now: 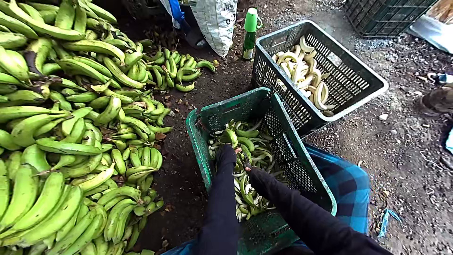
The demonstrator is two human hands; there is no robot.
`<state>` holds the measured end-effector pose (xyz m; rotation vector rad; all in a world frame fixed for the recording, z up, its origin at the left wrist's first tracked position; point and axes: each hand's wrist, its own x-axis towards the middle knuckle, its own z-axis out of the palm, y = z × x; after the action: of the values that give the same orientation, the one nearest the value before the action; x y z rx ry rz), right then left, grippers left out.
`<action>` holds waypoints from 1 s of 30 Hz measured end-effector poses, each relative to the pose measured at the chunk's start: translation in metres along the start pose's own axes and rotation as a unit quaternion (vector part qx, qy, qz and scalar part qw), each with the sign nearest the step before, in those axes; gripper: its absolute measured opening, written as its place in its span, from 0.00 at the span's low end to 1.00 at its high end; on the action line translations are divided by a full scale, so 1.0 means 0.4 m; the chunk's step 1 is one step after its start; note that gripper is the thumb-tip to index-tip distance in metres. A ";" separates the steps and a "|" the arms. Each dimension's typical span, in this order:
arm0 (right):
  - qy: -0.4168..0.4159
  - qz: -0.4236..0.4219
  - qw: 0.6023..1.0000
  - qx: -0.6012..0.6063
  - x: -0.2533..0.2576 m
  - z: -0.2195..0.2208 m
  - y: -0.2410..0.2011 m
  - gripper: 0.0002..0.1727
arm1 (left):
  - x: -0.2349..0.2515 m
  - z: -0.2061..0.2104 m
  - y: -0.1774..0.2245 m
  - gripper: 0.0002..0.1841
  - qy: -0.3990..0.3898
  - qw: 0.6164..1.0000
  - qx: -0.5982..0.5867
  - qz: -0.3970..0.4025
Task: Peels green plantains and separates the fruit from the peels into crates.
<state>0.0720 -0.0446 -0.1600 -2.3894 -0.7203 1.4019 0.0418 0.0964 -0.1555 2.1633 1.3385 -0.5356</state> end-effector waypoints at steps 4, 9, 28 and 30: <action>-0.013 0.014 0.994 0.109 0.019 0.037 0.021 0.32 | 0.018 0.044 -0.033 0.35 -0.005 0.995 -0.082 -0.053; 0.019 0.073 0.965 0.252 0.109 0.121 0.051 0.32 | 0.076 0.125 -0.064 0.33 0.022 0.955 -0.264 -0.136; -0.021 -0.044 0.999 -0.012 0.083 0.085 0.014 0.31 | -0.154 -0.053 0.059 0.28 0.036 0.889 -0.392 -0.235; 0.005 -0.109 0.994 -0.021 0.095 0.113 0.041 0.29 | -0.156 -0.062 0.061 0.25 0.058 0.877 -0.422 -0.224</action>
<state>0.0526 -0.0379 -0.2177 -2.2655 -0.9846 1.2956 0.0383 0.0602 -0.0941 1.1860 1.7270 0.0529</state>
